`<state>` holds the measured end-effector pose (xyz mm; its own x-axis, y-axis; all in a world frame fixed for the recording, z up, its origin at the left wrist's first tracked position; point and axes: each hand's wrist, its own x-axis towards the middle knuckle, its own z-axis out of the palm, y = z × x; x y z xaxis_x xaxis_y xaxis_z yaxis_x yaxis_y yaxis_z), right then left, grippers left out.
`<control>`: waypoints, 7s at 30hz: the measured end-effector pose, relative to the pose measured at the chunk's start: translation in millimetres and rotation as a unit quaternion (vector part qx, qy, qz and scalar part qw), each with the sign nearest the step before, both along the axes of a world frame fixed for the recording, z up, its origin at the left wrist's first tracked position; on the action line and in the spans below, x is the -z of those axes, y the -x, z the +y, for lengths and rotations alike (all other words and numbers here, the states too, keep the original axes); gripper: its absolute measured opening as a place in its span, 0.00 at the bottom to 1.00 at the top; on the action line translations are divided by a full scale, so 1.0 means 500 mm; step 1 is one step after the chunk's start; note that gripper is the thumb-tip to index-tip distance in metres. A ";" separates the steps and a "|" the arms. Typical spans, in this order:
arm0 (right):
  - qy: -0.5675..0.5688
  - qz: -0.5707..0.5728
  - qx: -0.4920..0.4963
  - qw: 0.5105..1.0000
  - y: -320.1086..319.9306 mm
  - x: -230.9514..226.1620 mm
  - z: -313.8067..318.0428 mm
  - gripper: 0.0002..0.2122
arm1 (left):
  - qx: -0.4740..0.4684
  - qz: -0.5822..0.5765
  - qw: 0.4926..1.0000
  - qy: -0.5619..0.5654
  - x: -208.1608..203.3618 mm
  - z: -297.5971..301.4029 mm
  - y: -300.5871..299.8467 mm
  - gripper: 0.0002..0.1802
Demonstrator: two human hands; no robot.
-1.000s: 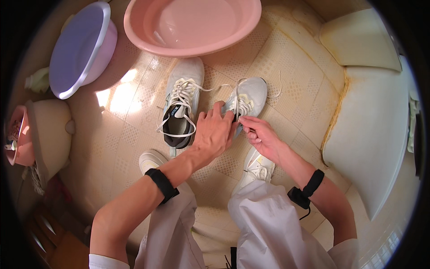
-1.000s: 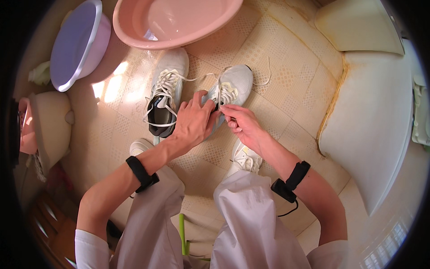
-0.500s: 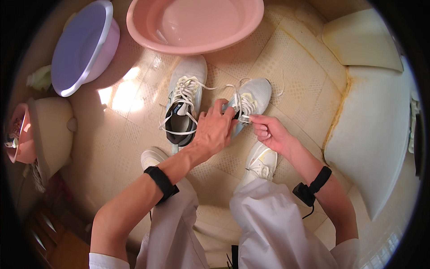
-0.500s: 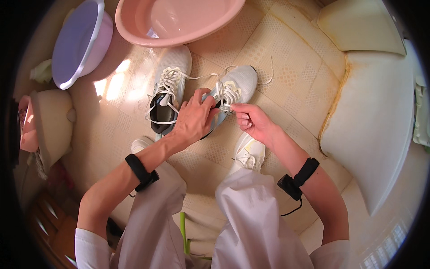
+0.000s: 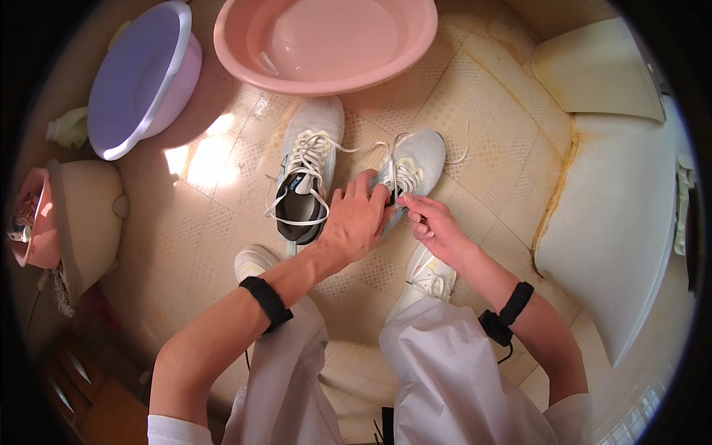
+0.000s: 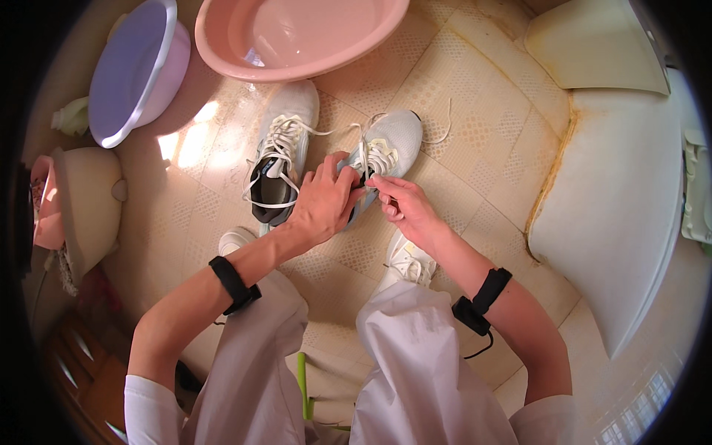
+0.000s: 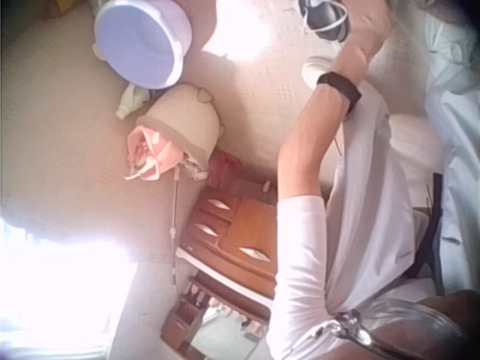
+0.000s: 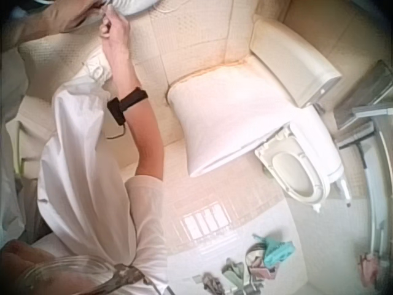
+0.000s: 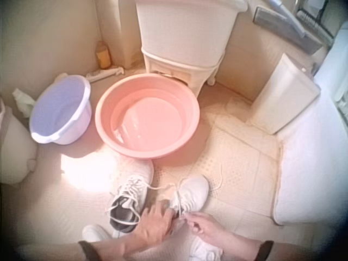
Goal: The recorder attaches a small circular component to a sneaker and then ties the shoelaces.
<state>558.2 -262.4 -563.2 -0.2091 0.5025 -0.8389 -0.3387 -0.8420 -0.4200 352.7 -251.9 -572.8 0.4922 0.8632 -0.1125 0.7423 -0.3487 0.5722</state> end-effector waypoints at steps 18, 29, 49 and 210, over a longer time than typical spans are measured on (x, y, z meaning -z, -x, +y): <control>-0.026 -0.057 -0.294 0.954 -0.113 -0.046 0.101 0.12 | 0.025 0.015 0.999 0.018 -0.023 0.001 0.000 0.14; -0.082 -0.013 -0.073 0.994 0.003 0.012 -0.039 0.14 | -0.010 -0.043 0.997 0.060 -0.019 -0.007 0.014 0.15; -0.328 -0.346 -0.242 0.845 -0.084 -0.046 0.059 0.13 | -0.040 -0.043 0.997 0.041 -0.017 -0.021 0.005 0.10; -0.622 -0.450 -0.453 0.453 -0.064 -0.034 0.078 0.06 | 0.080 -0.041 0.986 -0.137 -0.021 0.035 0.013 0.10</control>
